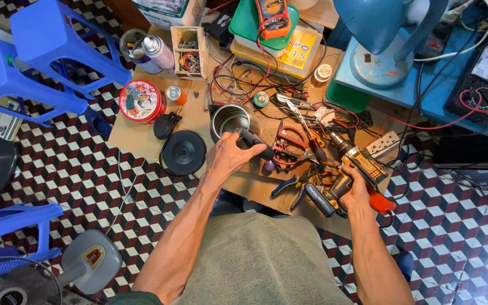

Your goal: The person reassembles a disassembled electric kettle on a cluttered workbench. They attach the handle to the kettle body, insert screws, and use a power drill to tighten them. The person then attaches the base to the kettle and secures it with screws using the drill.

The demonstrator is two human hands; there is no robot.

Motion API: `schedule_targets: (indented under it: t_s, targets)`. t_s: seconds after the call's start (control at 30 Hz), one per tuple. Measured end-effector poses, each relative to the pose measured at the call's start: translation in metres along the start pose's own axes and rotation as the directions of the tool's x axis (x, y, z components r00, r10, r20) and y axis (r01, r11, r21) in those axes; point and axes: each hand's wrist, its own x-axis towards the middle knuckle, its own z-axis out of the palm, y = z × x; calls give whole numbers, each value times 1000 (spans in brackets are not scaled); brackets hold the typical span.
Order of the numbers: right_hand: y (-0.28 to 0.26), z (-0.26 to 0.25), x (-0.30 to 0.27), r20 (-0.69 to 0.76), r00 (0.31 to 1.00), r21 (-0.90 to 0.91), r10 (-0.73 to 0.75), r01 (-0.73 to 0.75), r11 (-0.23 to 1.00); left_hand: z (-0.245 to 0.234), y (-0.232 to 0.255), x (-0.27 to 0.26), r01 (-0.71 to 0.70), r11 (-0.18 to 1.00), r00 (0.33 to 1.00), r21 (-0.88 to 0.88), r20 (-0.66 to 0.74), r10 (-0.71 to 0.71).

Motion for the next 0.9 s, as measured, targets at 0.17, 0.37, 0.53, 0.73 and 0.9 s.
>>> schedule_targets:
  t_s: [0.17,0.37,0.53,0.73,0.9]
  targets:
    - [-2,-15,25,-75,996,-8,50,-51,999,8,-8,4,-31,999,999,-37,-33,30]
    - [-4,-17,35,-232,971,-319,67,-141,937,11,-17,12,-7,996,1000,-84,-23,5]
    - [-19,-21,20,-273,961,-846,-44,-218,486,9,-6,4,-67,993,997,-102,-55,61]
    - [-26,16,-18,15,858,-996,-513,-34,-87,11,-6,-1,-210,964,955,-163,-246,167]
    - [-6,107,-70,413,784,-909,-464,325,-261,6,-33,-21,-184,888,936,-421,-351,27]
